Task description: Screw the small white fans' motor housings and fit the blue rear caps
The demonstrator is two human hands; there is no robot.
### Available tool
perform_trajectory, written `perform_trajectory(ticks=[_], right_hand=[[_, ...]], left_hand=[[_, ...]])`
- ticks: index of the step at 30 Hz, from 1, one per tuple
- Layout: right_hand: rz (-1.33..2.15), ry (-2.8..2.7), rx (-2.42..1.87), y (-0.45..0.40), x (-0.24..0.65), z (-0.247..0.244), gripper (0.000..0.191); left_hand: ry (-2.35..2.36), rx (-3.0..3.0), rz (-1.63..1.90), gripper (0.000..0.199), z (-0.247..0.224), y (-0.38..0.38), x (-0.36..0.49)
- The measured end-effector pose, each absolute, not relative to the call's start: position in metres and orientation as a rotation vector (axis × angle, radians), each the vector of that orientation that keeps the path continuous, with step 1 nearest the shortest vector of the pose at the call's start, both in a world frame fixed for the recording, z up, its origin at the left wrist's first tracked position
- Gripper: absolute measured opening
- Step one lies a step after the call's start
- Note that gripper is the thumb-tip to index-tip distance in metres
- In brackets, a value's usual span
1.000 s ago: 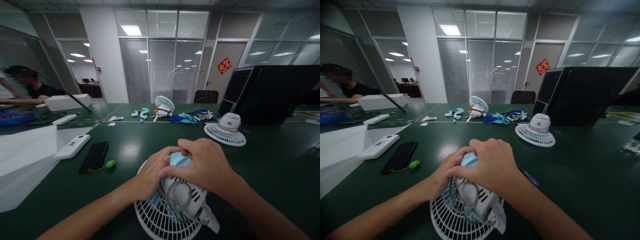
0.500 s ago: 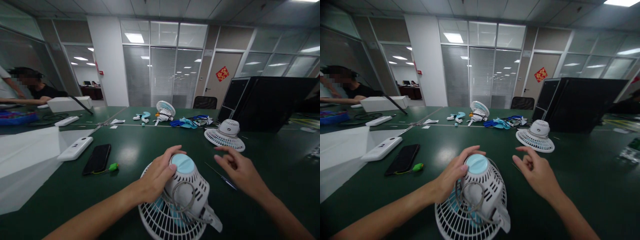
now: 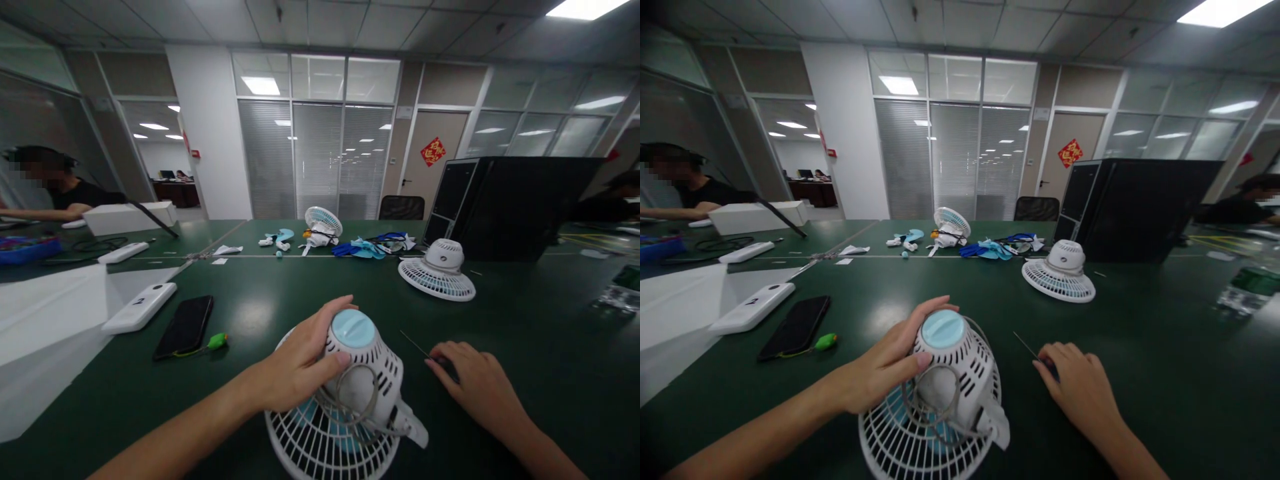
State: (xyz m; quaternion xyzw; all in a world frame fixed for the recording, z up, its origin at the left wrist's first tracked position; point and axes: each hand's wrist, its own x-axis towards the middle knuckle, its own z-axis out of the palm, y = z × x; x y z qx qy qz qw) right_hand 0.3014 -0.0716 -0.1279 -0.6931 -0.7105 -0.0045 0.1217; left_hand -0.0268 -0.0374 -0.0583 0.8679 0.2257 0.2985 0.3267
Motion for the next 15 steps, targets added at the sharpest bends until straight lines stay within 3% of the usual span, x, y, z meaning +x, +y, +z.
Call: perform_trajectory(ticks=[9, 15], right_hand=[[0.278, -1.501, -1.731, -0.081, 0.317, -0.132, 0.031], [0.539, -0.900, -1.504, -0.075, 0.328, -0.124, 0.054]], left_hand=[[0.795, 2.258, 0.593, 0.072, -0.036, -0.039, -0.029], [0.831, 2.323, 0.451, 0.078, -0.028, -0.033, -0.040]])
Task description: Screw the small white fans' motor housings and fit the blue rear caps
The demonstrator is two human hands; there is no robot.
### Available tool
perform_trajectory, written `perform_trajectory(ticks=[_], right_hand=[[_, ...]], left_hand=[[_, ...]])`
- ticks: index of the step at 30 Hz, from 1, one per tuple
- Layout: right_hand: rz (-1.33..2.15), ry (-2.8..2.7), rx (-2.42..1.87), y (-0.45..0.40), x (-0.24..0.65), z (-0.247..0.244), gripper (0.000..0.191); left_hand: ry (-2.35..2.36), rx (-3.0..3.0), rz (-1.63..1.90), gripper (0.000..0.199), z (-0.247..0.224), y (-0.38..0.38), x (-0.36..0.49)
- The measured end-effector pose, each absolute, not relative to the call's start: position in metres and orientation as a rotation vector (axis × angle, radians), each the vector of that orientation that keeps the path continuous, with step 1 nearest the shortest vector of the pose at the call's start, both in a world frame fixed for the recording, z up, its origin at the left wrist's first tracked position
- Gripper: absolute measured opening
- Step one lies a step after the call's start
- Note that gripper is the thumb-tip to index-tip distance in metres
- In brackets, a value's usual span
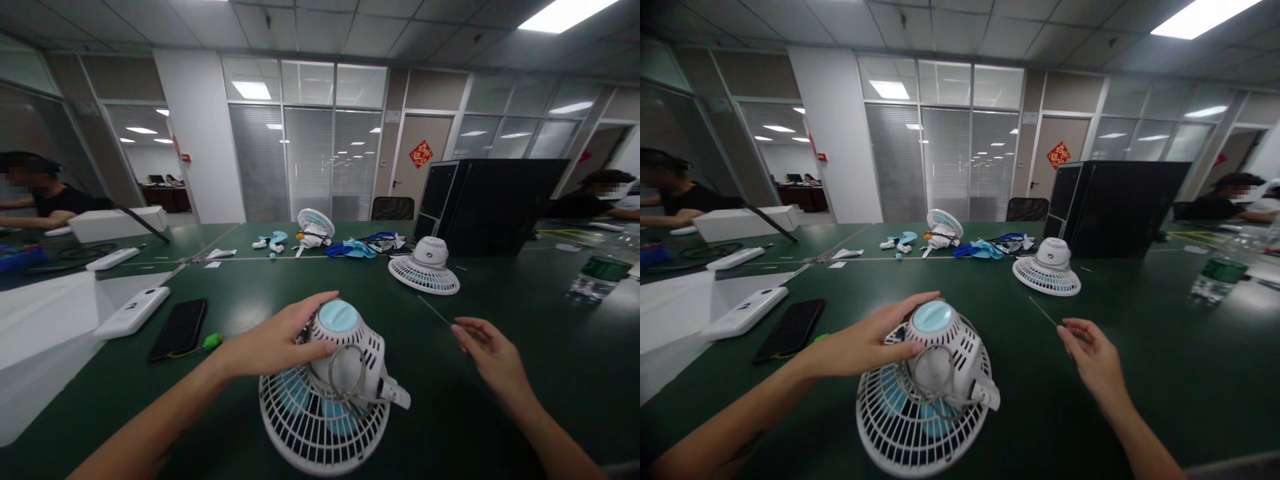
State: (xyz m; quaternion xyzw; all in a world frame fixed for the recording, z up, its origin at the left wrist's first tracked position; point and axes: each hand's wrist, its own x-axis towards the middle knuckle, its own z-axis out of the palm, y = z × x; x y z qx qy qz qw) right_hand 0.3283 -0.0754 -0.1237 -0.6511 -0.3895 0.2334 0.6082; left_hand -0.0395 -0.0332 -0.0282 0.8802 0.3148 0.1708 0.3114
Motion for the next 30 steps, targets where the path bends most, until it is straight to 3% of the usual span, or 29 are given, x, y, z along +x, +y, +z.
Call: perform_trajectory(ticks=[4, 9, 12, 17, 25, 30], right_hand=[[0.712, -0.601, -1.288, -0.079, 0.335, -0.119, 0.065], [0.779, -0.352, -1.097, -0.083, 0.335, -0.106, 0.025], [0.797, -0.381, -1.061, -0.084, 0.328, -0.098, 0.021], [0.708, -0.764, -1.153, -0.084, 0.313, -0.092, 0.036], [0.122, -1.744, -1.359, -0.092, 0.262, -0.056, 0.033], [0.196, -2.116, -1.309, -0.092, 0.253, -0.025, 0.037]], left_hand=[[0.819, 2.295, 0.387, 0.091, -0.026, -0.024, -0.047], [0.620, 2.235, 0.420, 0.093, -0.038, -0.016, -0.043], [0.541, 2.168, 0.467, 0.095, -0.046, -0.015, -0.039], [0.521, 2.121, 0.575, 0.091, -0.053, -0.023, -0.029], [0.704, 2.225, 0.653, 0.097, -0.059, -0.040, 0.001], [0.627, 2.268, 0.696, 0.091, -0.062, -0.043, 0.023]])
